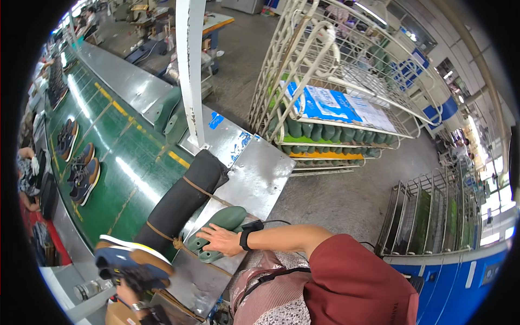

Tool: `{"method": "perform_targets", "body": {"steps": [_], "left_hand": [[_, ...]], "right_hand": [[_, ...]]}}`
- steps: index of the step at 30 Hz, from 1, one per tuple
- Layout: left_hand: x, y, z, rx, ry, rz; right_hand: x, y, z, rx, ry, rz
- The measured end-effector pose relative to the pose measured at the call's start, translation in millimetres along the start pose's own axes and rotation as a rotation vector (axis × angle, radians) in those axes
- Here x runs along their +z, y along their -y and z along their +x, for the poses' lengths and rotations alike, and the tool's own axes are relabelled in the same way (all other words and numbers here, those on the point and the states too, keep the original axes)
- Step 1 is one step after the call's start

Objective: The worker places shoes onto shoe lasts and moves items across the assembly area and storage racks.

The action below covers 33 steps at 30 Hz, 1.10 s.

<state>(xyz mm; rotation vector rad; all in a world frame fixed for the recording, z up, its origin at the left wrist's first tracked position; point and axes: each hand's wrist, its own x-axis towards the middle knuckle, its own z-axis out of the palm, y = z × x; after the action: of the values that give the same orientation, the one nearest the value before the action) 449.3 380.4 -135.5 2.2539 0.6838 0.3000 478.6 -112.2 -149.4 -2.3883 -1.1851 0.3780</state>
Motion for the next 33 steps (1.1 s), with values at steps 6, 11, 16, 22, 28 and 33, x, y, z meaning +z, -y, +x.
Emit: {"method": "perform_targets", "body": {"steps": [6, 11, 16, 22, 28, 33], "left_hand": [[26, -71, 87, -0.559, 0.039, -0.733], [139, -66, 7, -0.217, 0.257, -0.458], [220, -51, -176, 0.056, 0.538, 0.081], [237, -83, -235, 0.074, 0.582, 0.057], [198, -148, -227, -0.474, 0.917, -0.621], [238, -197, -276, -0.708, 0.970, -0.976]], "right_hand": [[1, -2, 7, -0.185, 0.276, -0.142], [-34, 46, -38, 0.015, 0.198, -0.118], [45, 64, -102, 0.871, -0.547, 0.241], [57, 73, -103, 1.278, -0.288, 1.877], [41, 73, -106, 1.041, -0.287, 1.559], [-33, 46, -172, 1.103, -0.248, 1.758]]}}
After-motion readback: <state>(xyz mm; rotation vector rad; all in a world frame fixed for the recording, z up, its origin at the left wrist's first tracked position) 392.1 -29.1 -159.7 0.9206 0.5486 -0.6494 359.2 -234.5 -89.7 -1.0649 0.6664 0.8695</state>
